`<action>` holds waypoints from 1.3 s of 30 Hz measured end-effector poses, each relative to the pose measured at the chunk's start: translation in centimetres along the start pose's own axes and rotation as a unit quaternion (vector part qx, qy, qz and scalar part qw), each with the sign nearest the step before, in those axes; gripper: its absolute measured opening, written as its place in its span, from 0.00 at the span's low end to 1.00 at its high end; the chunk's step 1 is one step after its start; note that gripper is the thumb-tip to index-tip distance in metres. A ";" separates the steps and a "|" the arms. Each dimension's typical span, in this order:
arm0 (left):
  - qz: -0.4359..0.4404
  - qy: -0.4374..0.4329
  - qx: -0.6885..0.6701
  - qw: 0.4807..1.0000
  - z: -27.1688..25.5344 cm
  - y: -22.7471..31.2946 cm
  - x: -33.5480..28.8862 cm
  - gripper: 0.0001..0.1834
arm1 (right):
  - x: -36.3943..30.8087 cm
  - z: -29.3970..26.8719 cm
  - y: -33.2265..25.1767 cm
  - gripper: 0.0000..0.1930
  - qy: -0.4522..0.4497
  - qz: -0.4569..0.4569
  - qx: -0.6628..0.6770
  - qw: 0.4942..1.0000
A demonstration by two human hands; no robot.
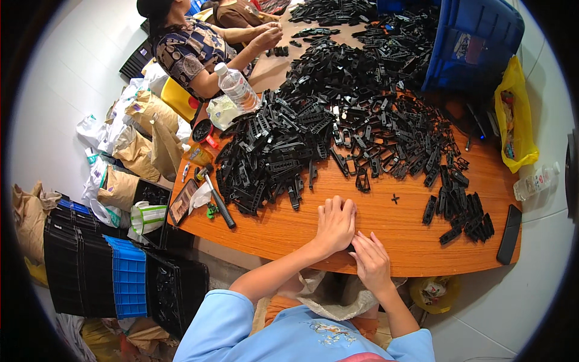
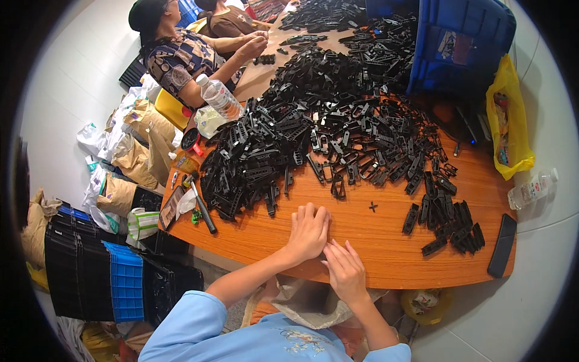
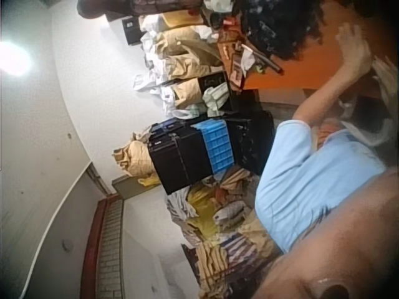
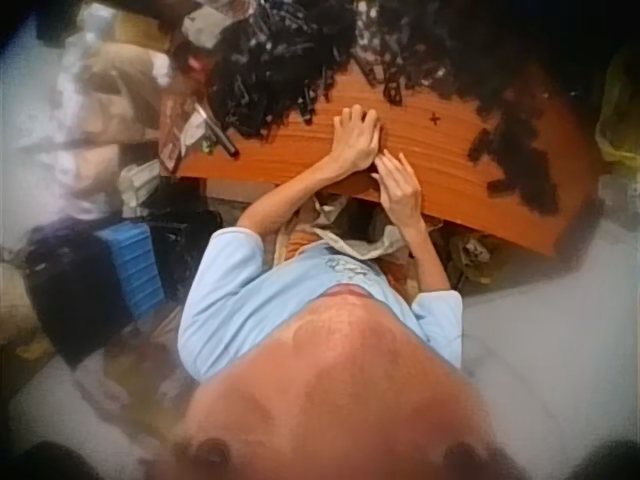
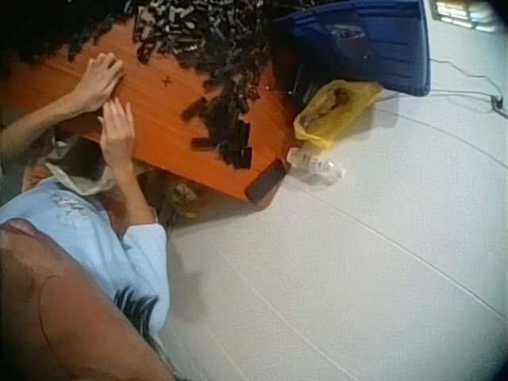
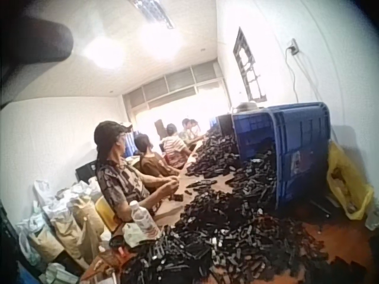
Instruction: The person assembles plastic components by picking up parts from the table, pressing them together by hand, and dropping the assembled pieces into a bag.
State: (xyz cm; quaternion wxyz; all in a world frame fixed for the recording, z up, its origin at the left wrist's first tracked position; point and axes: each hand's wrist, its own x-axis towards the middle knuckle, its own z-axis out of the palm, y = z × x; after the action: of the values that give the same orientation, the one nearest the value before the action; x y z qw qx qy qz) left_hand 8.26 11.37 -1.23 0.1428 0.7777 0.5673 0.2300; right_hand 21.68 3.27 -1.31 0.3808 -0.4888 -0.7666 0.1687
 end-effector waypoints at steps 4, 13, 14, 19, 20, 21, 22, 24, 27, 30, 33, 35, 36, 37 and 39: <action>-0.003 -0.004 0.006 1.000 0.3 -0.4 -0.1 0.05 | 0.3 -0.1 -0.2 0.18 -0.006 0.011 0.009 1.000; -0.008 -0.023 0.033 0.999 0.0 -0.1 -0.1 0.07 | 0.3 0.1 0.0 0.18 -0.008 0.000 0.009 1.000; -0.010 -0.024 0.034 0.999 0.0 0.0 -0.1 0.07 | 0.3 0.0 -0.1 0.18 -0.006 0.004 0.005 1.000; -0.011 -0.026 0.027 0.999 0.1 -0.4 -0.1 0.06 | 0.1 0.1 -0.2 0.18 -0.010 0.004 -0.011 1.000; -0.012 -0.025 0.027 0.999 0.2 -0.5 -0.1 0.06 | 0.1 0.1 -0.3 0.18 -0.011 0.003 -0.016 1.000; -0.011 -0.017 0.020 1.000 0.3 -0.7 -0.2 0.06 | 0.2 0.1 -0.4 0.18 -0.012 0.001 -0.021 1.000; -0.011 -0.006 0.013 1.000 0.4 -0.7 -0.2 0.06 | 0.2 0.0 -0.4 0.18 -0.014 -0.001 -0.020 1.000; -0.016 -0.002 0.023 1.000 0.4 -0.5 -0.1 0.06 | 0.3 -0.1 -0.1 0.18 -0.026 0.004 -0.025 0.999; -0.019 0.008 0.037 0.999 0.5 0.0 0.1 0.05 | 0.0 0.1 0.2 0.18 -0.016 0.009 -0.019 1.000; -0.015 0.016 0.036 0.999 0.5 -0.1 -0.2 0.05 | -0.1 0.1 0.1 0.18 -0.013 0.012 -0.028 0.999; -0.006 0.029 0.031 0.999 0.6 -0.4 -0.4 0.04 | 0.1 -0.1 -0.3 0.18 -0.014 -0.003 -0.047 0.999; 0.003 0.038 0.028 0.999 0.6 -0.5 -0.4 0.05 | 0.1 0.0 -0.2 0.18 -0.012 -0.004 -0.047 0.999; 0.003 0.037 0.038 0.999 0.6 -0.4 -0.4 0.05 | 0.0 0.1 -0.1 0.18 -0.012 -0.005 -0.046 0.999; 0.003 0.036 0.048 0.998 0.6 -0.4 -0.4 0.05 | -0.2 0.3 0.0 0.18 -0.011 -0.005 -0.047 0.999; 0.007 0.035 0.060 0.998 0.6 0.0 -0.3 0.05 | -0.5 0.4 0.4 0.18 -0.006 0.003 -0.044 0.999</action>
State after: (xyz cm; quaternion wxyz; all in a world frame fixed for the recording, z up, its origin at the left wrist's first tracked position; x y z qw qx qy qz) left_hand 8.52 11.07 -1.79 0.0740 0.7805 0.5791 0.2234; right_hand 21.72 3.10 -2.00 0.3536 -0.5062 -0.7743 0.1386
